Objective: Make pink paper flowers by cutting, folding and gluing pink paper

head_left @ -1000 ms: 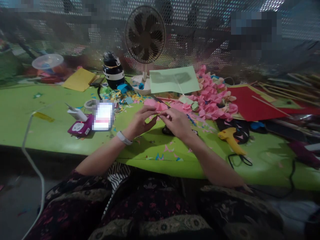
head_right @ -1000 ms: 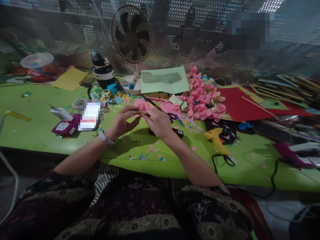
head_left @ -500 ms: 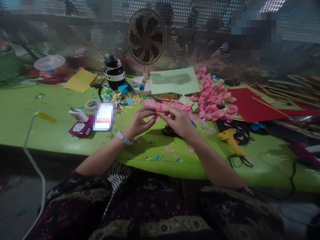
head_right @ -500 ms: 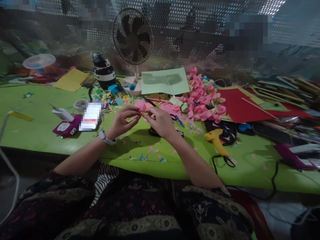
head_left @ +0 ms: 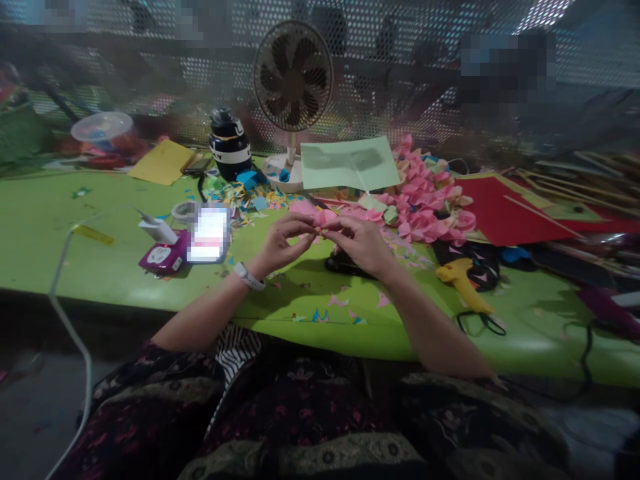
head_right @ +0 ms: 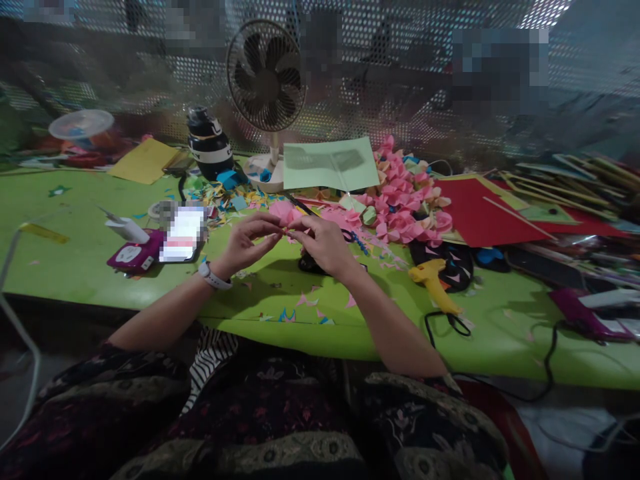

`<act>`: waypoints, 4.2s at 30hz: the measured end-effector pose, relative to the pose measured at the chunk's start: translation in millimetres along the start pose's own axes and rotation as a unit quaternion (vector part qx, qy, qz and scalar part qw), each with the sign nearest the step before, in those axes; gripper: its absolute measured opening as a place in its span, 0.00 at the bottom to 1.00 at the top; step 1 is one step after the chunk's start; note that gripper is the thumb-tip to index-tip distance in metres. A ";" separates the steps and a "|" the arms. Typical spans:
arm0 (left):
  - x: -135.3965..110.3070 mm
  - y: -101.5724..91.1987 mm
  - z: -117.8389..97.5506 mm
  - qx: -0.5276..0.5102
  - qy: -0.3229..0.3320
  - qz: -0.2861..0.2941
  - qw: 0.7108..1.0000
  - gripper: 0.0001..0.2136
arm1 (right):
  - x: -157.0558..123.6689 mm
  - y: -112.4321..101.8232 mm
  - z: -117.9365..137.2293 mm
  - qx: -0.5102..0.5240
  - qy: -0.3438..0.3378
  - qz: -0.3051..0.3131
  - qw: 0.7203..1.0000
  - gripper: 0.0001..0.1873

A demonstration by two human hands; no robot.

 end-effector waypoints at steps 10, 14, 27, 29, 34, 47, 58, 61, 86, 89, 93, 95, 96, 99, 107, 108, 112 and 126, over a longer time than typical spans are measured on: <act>-0.1 2.1 -0.8 -0.022 -0.006 0.009 1.000 0.08 | -0.1 2.4 2.0 0.003 -0.009 0.007 1.000 0.16; -0.2 2.9 -2.6 -0.028 -0.002 0.016 0.999 0.08 | 0.1 3.1 3.7 -0.001 -0.016 0.009 1.000 0.15; -0.1 1.6 3.8 -0.021 -0.027 0.004 0.999 0.10 | -0.7 1.2 5.4 0.028 -0.009 -0.007 1.000 0.18; -0.1 1.1 3.4 -0.012 -0.024 -0.001 1.000 0.10 | -0.7 0.7 3.6 0.030 -0.009 -0.014 0.999 0.18; 0.1 0.8 0.5 0.001 -0.008 -0.005 1.000 0.08 | -1.0 0.0 2.8 0.031 -0.018 -0.032 0.999 0.18; -0.2 1.2 -0.3 0.020 0.000 -0.007 1.000 0.09 | -4.0 0.8 5.2 0.027 -0.006 -0.038 0.999 0.20; 0.0 -1.0 -4.4 0.077 0.029 -0.019 0.996 0.06 | -3.5 -13.8 7.8 -0.046 -0.034 -0.090 0.994 0.12; 0.0 0.0 -1.2 0.087 0.034 -0.028 0.995 0.05 | -4.4 -17.6 10.2 -0.073 -0.038 -0.113 0.990 0.11; -9.8 3.4 -9.3 0.112 0.085 -0.063 0.988 0.07 | -10.4 -10.5 17.5 -0.229 -0.124 -0.187 0.947 0.05; -10.6 4.8 -9.6 0.120 0.092 -0.064 0.986 0.07 | -11.3 -10.7 16.6 -0.234 -0.135 -0.204 0.941 0.05; -11.8 5.1 -13.1 0.124 0.113 -0.068 0.983 0.07 | -12.1 -9.0 16.9 -0.242 -0.151 -0.209 0.935 0.05; -12.2 5.2 -16.3 0.126 0.126 -0.068 0.982 0.06 | -12.6 -9.2 17.4 -0.240 -0.156 -0.212 0.934 0.05; -12.1 5.3 -17.4 0.129 0.129 -0.066 0.981 0.07 | -12.7 -9.6 17.4 -0.239 -0.157 -0.213 0.934 0.06; -11.7 5.1 -19.4 0.142 0.130 -0.066 0.979 0.07 | -12.8 -10.5 17.1 -0.234 -0.156 -0.214 0.935 0.06; -11.9 4.8 -18.9 0.132 0.123 -0.059 0.982 0.08 | -13.1 -11.0 17.9 -0.238 -0.153 -0.215 0.935 0.06; -11.8 5.1 -18.1 0.133 0.118 -0.058 0.982 0.08 | -13.2 -11.0 18.0 -0.238 -0.153 -0.215 0.935 0.06; -12.3 5.1 -19.4 0.138 0.118 -0.062 0.981 0.08 | -13.4 -10.4 18.5 -0.232 -0.154 -0.216 0.936 0.07; -12.4 6.4 -28.7 0.170 0.151 -0.060 0.972 0.09 | -12.2 -6.5 15.5 -0.236 -0.154 -0.191 0.940 0.07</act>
Point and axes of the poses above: each hand's wrist, its own x-axis towards the middle knuckle, its own y-axis out of the palm, z = x × y, the point moved 9 cm from there along x, towards the middle knuckle, and after that the axes turned 7 degrees about -y, right-handed, at the moved point
